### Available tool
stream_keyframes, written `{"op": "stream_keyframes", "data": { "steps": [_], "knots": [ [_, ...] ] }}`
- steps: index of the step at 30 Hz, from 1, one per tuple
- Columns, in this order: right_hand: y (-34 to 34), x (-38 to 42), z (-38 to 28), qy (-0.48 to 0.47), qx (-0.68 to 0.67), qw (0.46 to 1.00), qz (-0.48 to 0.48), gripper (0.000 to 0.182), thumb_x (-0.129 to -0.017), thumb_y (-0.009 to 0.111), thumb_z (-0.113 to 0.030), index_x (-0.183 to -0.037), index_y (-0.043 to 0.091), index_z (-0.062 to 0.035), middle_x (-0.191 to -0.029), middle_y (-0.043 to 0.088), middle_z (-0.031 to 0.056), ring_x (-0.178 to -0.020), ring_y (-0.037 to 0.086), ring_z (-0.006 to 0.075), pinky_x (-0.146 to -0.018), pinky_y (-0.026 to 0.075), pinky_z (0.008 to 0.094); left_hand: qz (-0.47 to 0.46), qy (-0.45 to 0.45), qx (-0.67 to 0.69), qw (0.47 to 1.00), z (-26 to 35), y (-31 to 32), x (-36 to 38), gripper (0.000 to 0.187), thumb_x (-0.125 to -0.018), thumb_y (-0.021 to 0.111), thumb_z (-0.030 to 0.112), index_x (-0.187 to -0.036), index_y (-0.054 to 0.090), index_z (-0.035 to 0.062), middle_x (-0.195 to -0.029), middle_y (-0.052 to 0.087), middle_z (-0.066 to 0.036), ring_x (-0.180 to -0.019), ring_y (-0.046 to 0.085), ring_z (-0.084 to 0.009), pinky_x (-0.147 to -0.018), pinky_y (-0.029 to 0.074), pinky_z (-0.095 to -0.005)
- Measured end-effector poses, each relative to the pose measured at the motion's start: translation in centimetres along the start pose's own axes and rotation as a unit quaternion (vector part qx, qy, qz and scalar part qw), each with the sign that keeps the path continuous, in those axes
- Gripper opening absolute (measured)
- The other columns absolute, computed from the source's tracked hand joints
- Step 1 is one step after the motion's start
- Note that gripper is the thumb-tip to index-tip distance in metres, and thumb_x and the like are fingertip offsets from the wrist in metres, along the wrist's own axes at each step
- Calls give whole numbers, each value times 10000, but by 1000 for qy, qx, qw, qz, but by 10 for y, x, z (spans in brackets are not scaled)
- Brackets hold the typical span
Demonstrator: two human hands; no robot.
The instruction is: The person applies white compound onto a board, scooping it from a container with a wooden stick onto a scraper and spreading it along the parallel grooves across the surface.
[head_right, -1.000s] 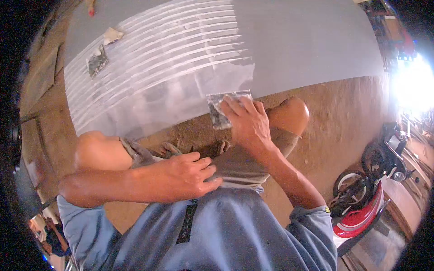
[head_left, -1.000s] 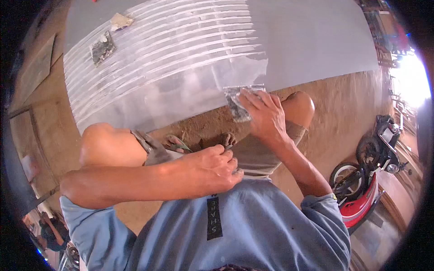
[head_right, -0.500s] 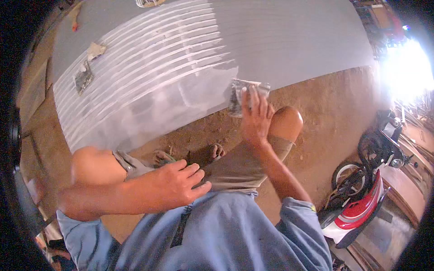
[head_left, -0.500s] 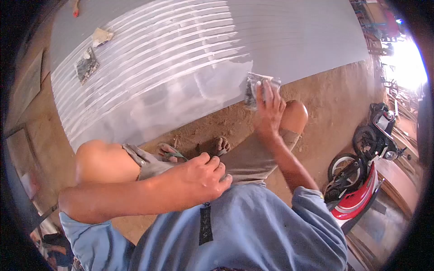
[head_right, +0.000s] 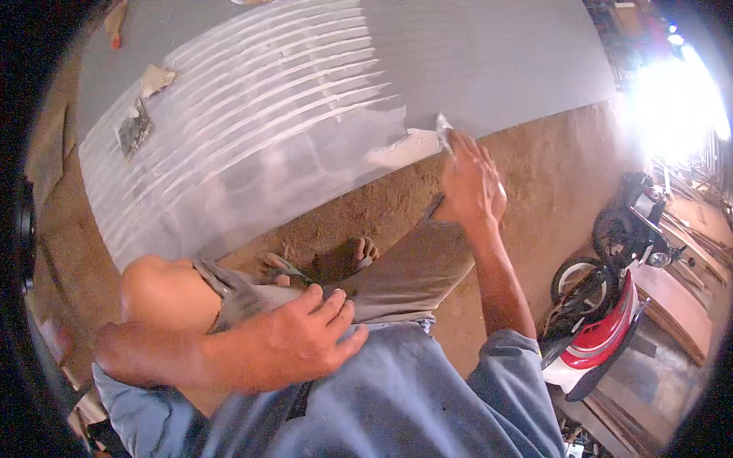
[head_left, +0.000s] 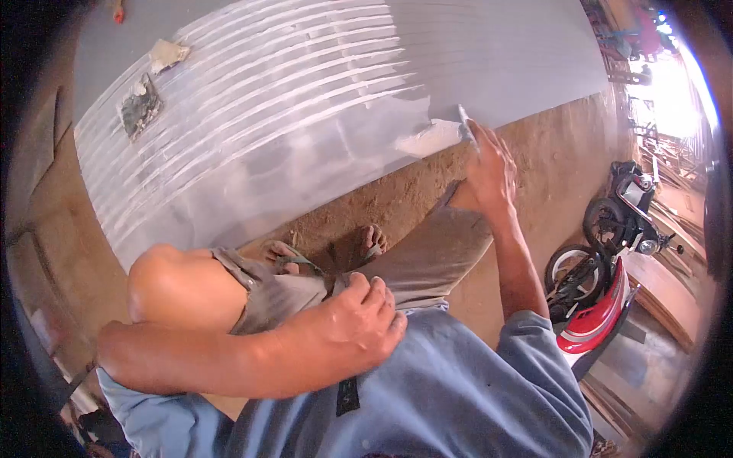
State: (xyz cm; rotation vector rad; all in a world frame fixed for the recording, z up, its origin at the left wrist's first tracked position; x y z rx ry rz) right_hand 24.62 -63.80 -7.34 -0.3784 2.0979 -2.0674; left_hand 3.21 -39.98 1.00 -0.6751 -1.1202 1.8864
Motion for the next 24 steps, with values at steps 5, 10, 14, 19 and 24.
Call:
{"op": "stream_keyframes", "data": {
  "steps": [5, 10, 14, 19, 24],
  "knots": [
    [7, 41, -82, -95, 0, 995, -7, 396, -867, 546, -105, -1255, 624, -85, -1199, 640, 113, -1088, 617, 320, -940, 494, 460, -6, 9, 11, 1000, 5, -11, 9, 409, -924, 527, 254, -1253, 641, 38, -1186, 660, -207, -1140, 608, -327, -925, 468, -426],
    [11, 83, -148, -111, -42, 989, -86, 465, -828, 573, -69, -1292, 595, -48, -1239, 639, 129, -1097, 624, 321, -975, 493, 444, -14, 16, -8, 1000, 1, -15, 13, 399, -920, 529, 241, -1240, 646, 33, -1144, 671, -194, -1111, 616, -309, -913, 470, -400],
    [-6, 81, -160, -181, -155, 966, -105, 455, -826, 582, -73, -1278, 613, -45, -1211, 655, 148, -1114, 626, 332, -949, 507, 444, 77, 14, 7, 997, 4, 0, 10, 205, -860, 587, 229, -913, 679, 55, -821, 667, -92, -858, 638, -231, -806, 466, -365],
    [-21, -14, -100, -143, -99, 983, -52, 414, -885, 531, -82, -1281, 647, -111, -1183, 682, 180, -1069, 659, 373, -921, 526, 492, 37, 0, -7, 999, 5, 13, 6, 203, -845, 602, 220, -953, 667, 60, -849, 657, -75, -875, 632, -213, -782, 450, -338],
    [4, -13, -96, -179, -53, 981, -48, 442, -841, 538, -57, -1258, 661, -137, -1224, 676, 137, -1071, 644, 390, -926, 523, 516, 21, -26, -1, 999, -1, 15, -1, 186, -843, 610, 208, -963, 641, 70, -882, 642, -74, -916, 636, -208, -768, 449, -328]
  ]
}}
Point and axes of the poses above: each hand's wrist, its own x-axis away from the middle knuckle, its own y-axis out of the palm, z = x × y, the point moved 3 cm from there along -x, towards the middle knuckle
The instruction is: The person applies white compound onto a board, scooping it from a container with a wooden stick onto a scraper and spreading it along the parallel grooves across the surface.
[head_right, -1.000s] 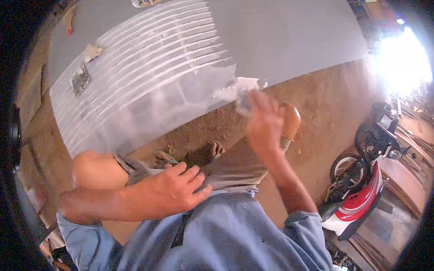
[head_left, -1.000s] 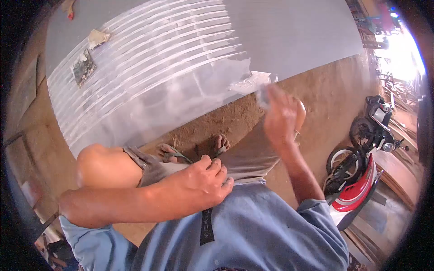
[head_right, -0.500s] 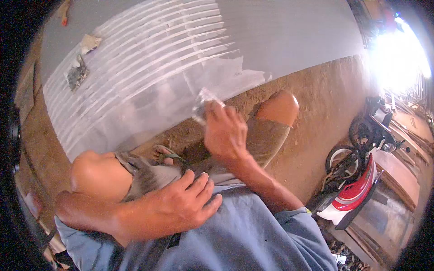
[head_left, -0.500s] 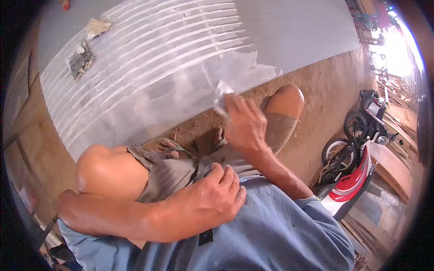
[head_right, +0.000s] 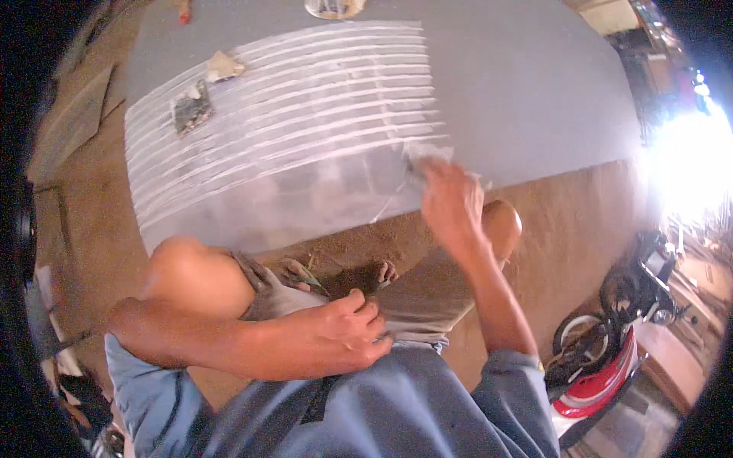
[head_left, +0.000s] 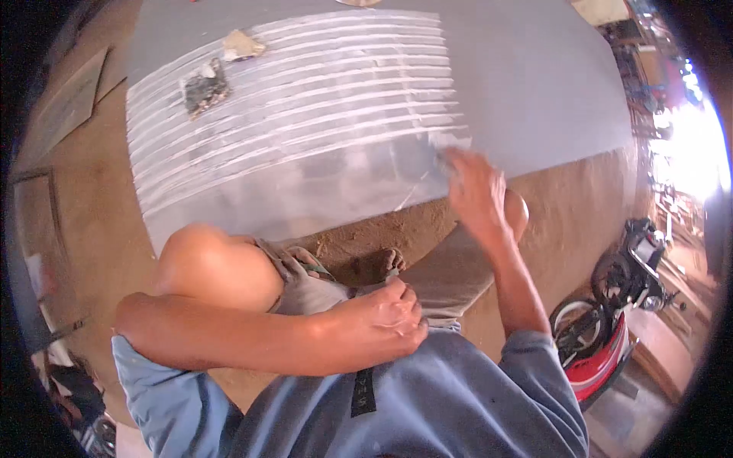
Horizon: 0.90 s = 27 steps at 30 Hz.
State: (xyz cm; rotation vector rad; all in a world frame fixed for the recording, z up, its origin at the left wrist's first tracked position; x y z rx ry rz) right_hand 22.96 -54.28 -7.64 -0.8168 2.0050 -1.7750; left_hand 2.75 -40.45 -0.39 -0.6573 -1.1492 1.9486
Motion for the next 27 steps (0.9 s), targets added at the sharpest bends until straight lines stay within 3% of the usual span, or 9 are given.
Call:
{"op": "stream_keyframes", "data": {
  "steps": [4, 6, 7, 8, 11, 13, 20, 25, 27],
  "knots": [
    [-6, 44, -39, -85, 11, 996, -11, 450, -827, 566, -59, -1261, 661, -126, -1211, 684, 121, -1078, 636, 375, -945, 516, 492, 52, 11, -13, 999, -5, 1, -5, 176, -816, 625, 198, -923, 645, 59, -820, 642, -52, -863, 651, -205, -748, 455, -330],
    [-17, 41, -48, -90, -115, 982, -117, 466, -797, 591, -52, -1253, 666, -114, -1166, 696, 127, -1073, 641, 358, -948, 515, 472, 75, 8, -15, 997, -11, 16, -10, 167, -805, 633, 193, -892, 649, 52, -788, 649, -58, -831, 666, -218, -736, 475, -343],
    [-20, 29, -48, -101, -111, 982, -111, 466, -797, 591, -52, -1253, 666, -114, -1166, 696, 127, -1073, 641, 358, -948, 515, 472, 102, 34, 42, 993, -14, 26, -14, 150, -796, 642, 178, -864, 651, 45, -758, 654, -78, -802, 678, -243, -727, 500, -362],
    [-24, 11, -47, -113, -121, 982, -93, 473, -790, 598, -50, -1252, 668, -115, -1163, 697, 133, -1068, 645, 351, -948, 516, 463, 131, 57, 101, 985, -16, 36, -17, 134, -788, 651, 162, -835, 654, 37, -727, 660, -99, -773, 691, -267, -717, 524, -380],
    [-35, -65, -59, -209, -140, 968, -3, 479, -794, 599, -32, -1256, 673, -135, -1178, 697, 136, -1096, 637, 321, -966, 484, 466, 60, 31, 93, 993, -18, 51, -28, 109, -772, 659, 126, -819, 658, 27, -727, 675, -134, -794, 712, -302, -725, 557, -398],
    [-32, -121, -70, -251, -32, 963, 92, 466, -834, 566, 0, -1259, 677, -156, -1225, 694, 110, -1148, 617, 285, -987, 437, 465, 36, 29, 98, 994, -24, 50, -32, 128, -790, 655, 122, -878, 654, 29, -769, 691, -129, -837, 721, -303, -745, 560, -404],
    [0, -223, -87, -242, 16, 958, 153, 421, -879, 562, -2, -1252, 683, -154, -1246, 697, 58, -1151, 614, 256, -922, 429, 459, 59, -37, 39, 997, -50, 45, -34, 135, -822, 637, 137, -911, 637, 34, -826, 695, -119, -866, 717, -295, -766, 556, -414],
    [5, -251, -100, -161, 39, 984, 71, 428, -866, 554, -35, -1224, 714, -207, -1162, 717, 107, -1033, 680, 324, -835, 522, 506, 32, -31, 23, 999, -42, 37, -33, 155, -839, 637, 155, -950, 634, 47, -832, 689, -81, -843, 706, -252, -731, 536, -370],
    [-2, -253, -97, -180, 27, 982, 46, 436, -855, 550, -45, -1217, 719, -220, -1129, 721, 123, -1019, 683, 339, -843, 531, 505, 31, -26, 29, 999, -40, 40, -32, 155, -843, 636, 161, -953, 637, 52, -833, 688, -75, -846, 705, -244, -727, 530, -362]
  ]
}}
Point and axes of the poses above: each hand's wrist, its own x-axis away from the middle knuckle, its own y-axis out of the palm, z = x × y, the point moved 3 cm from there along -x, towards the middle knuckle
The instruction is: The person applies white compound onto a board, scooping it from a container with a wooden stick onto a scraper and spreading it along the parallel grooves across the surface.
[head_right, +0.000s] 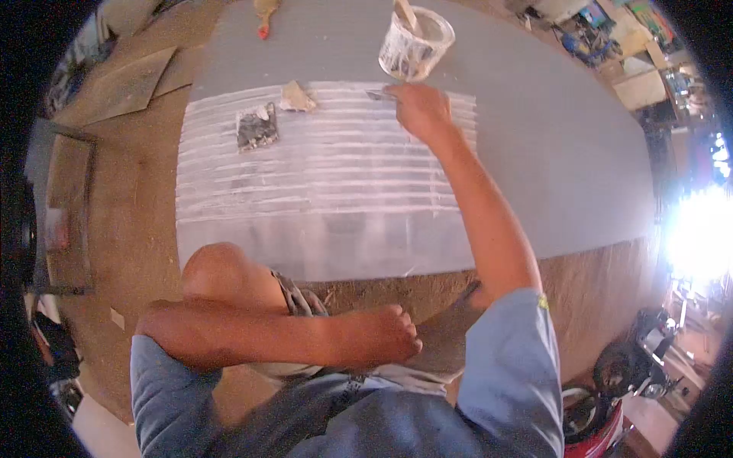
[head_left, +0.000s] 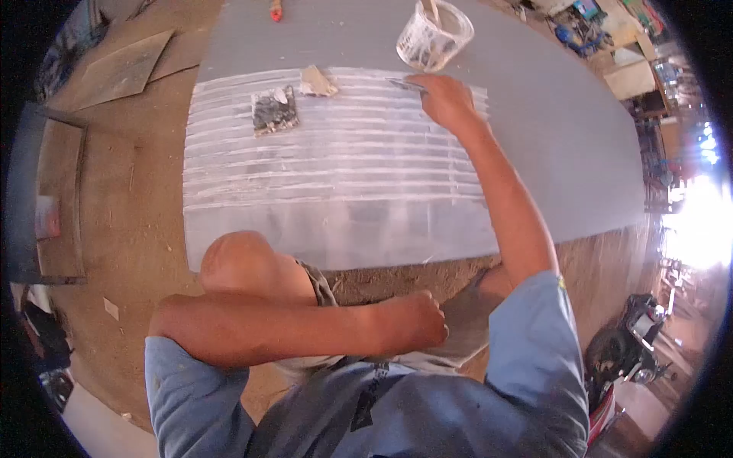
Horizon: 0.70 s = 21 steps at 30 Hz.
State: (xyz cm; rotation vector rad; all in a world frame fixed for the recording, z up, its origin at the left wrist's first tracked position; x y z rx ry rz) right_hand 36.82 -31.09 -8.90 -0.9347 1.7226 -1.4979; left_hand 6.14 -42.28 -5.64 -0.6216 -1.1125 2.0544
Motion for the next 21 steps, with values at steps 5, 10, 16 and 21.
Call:
{"op": "stream_keyframes", "data": {
  "steps": [5, 10, 16, 21],
  "knots": [
    [-13, -3, 2, 2, -15, 998, -53, 440, -855, 561, -45, -1231, 717, -210, -1103, 717, 186, -1008, 676, 377, -898, 531, 463, 27, -12, -18, 999, -3, -2, 4, 144, -853, 631, 175, -945, 645, 65, -836, 688, -58, -849, 703, -222, -719, 518, -354],
    [-17, -4, 3, -21, -23, 997, -66, 424, -864, 553, -49, -1226, 715, -197, -1100, 716, 191, -1015, 675, 376, -904, 526, 464, 76, -38, -23, 996, -14, 1, 7, 131, -859, 617, 180, -917, 648, 67, -806, 686, -54, -827, 709, -226, -714, 528, -357],
    [-4, 41, -2, -32, -29, 999, -2, 442, -848, 551, -42, -1229, 711, -198, -1053, 723, 189, -980, 686, 368, -884, 525, 481, 31, -44, -45, 998, -20, -4, 1, 117, -849, 605, 181, -865, 645, 72, -736, 677, -62, -786, 727, -255, -685, 551, -381],
    [-10, 56, -10, -12, -19, 1000, -9, 457, -832, 544, -31, -1221, 716, -197, -1016, 731, 179, -949, 696, 354, -862, 521, 502, 55, -43, 3, 998, -19, 10, -2, 98, -781, 653, 138, -806, 677, 46, -760, 706, -124, -787, 734, -303, -692, 574, -420]
  ]
}}
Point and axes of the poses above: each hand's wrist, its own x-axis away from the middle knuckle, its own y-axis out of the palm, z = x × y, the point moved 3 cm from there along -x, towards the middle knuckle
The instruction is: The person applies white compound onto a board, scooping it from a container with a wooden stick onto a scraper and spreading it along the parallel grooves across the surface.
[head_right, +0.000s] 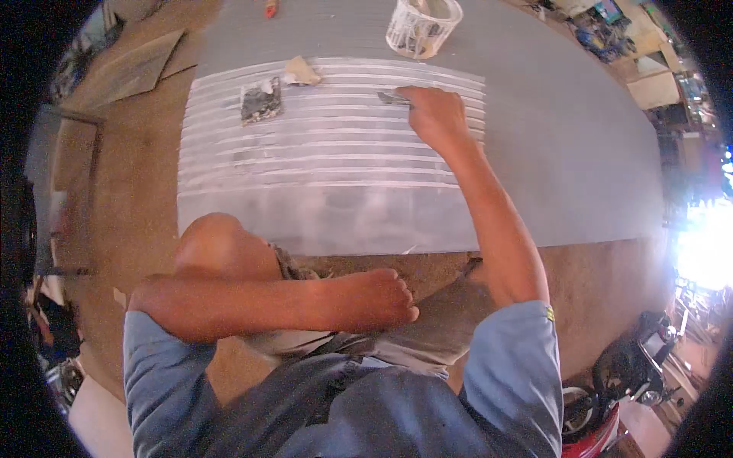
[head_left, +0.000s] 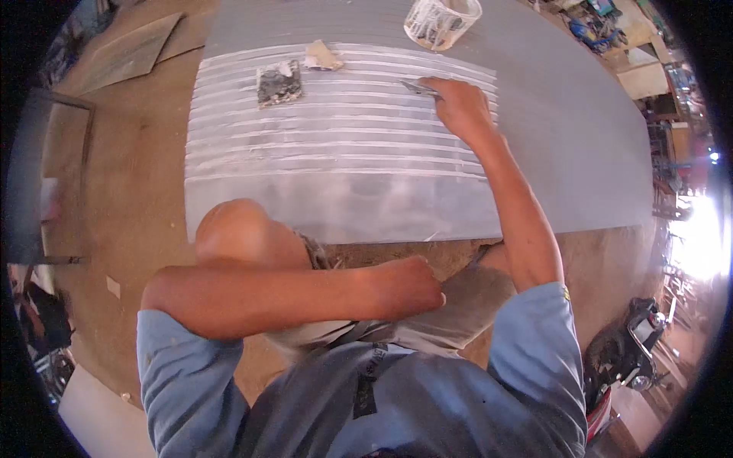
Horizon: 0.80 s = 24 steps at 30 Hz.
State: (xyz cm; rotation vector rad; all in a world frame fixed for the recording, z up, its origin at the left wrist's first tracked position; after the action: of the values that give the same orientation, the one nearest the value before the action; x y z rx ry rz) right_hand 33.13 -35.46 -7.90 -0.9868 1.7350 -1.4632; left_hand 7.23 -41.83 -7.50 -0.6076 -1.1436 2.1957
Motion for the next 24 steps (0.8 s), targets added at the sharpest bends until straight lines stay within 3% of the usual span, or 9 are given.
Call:
{"op": "stream_keyframes", "data": {
  "steps": [1, 7, 15, 20, 22, 24],
  "knots": [
    [-2, 1, 1, 11, -6, 1000, -12, 450, -844, 554, -33, -1237, 707, -190, -1046, 726, 180, -966, 689, 367, -882, 524, 483, -5, 16, 11, 1000, 0, 0, 1, 121, -830, 627, 167, -869, 645, 54, -767, 694, -105, -802, 729, -293, -719, 571, -416],
    [-6, 22, 0, 1, -11, 1000, -18, 443, -847, 569, -33, -1239, 709, -188, -1049, 723, 183, -944, 690, 379, -879, 536, 469, -82, 1, -20, 996, -6, 0, -6, 137, -825, 632, 156, -896, 660, 43, -809, 715, -132, -833, 735, -310, -725, 577, -431],
    [-8, 44, -12, 31, -5, 998, -53, 437, -827, 571, -14, -1209, 714, -172, -1050, 716, 191, -942, 678, 390, -886, 532, 471, -93, -9, -5, 996, -6, 6, -9, 169, -834, 627, 182, -921, 663, 42, -811, 715, -123, -837, 733, -319, -734, 572, -451],
    [-13, 66, -14, -16, -52, 998, -17, 479, -798, 574, 5, -1218, 708, -180, -1087, 718, 165, -942, 681, 393, -875, 538, 483, -62, 5, 19, 998, -9, 12, -9, 175, -843, 616, 171, -952, 661, 43, -829, 717, -135, -849, 730, -328, -747, 576, -449],
    [-10, 73, -15, -3, -40, 999, -31, 484, -793, 574, 8, -1220, 707, -176, -1080, 719, 162, -947, 680, 392, -871, 538, 484, -143, -13, 7, 990, -9, 8, -11, 187, -847, 621, 165, -982, 652, 39, -870, 724, -132, -884, 728, -328, -761, 578, -444],
    [-8, 85, -18, 10, -31, 998, -49, 489, -789, 573, 12, -1222, 705, -172, -1074, 721, 160, -952, 680, 390, -867, 537, 485, -162, -9, 7, 987, -6, 6, -12, 189, -853, 619, 165, -993, 649, 41, -885, 726, -126, -906, 727, -322, -766, 578, -440]
  ]
}}
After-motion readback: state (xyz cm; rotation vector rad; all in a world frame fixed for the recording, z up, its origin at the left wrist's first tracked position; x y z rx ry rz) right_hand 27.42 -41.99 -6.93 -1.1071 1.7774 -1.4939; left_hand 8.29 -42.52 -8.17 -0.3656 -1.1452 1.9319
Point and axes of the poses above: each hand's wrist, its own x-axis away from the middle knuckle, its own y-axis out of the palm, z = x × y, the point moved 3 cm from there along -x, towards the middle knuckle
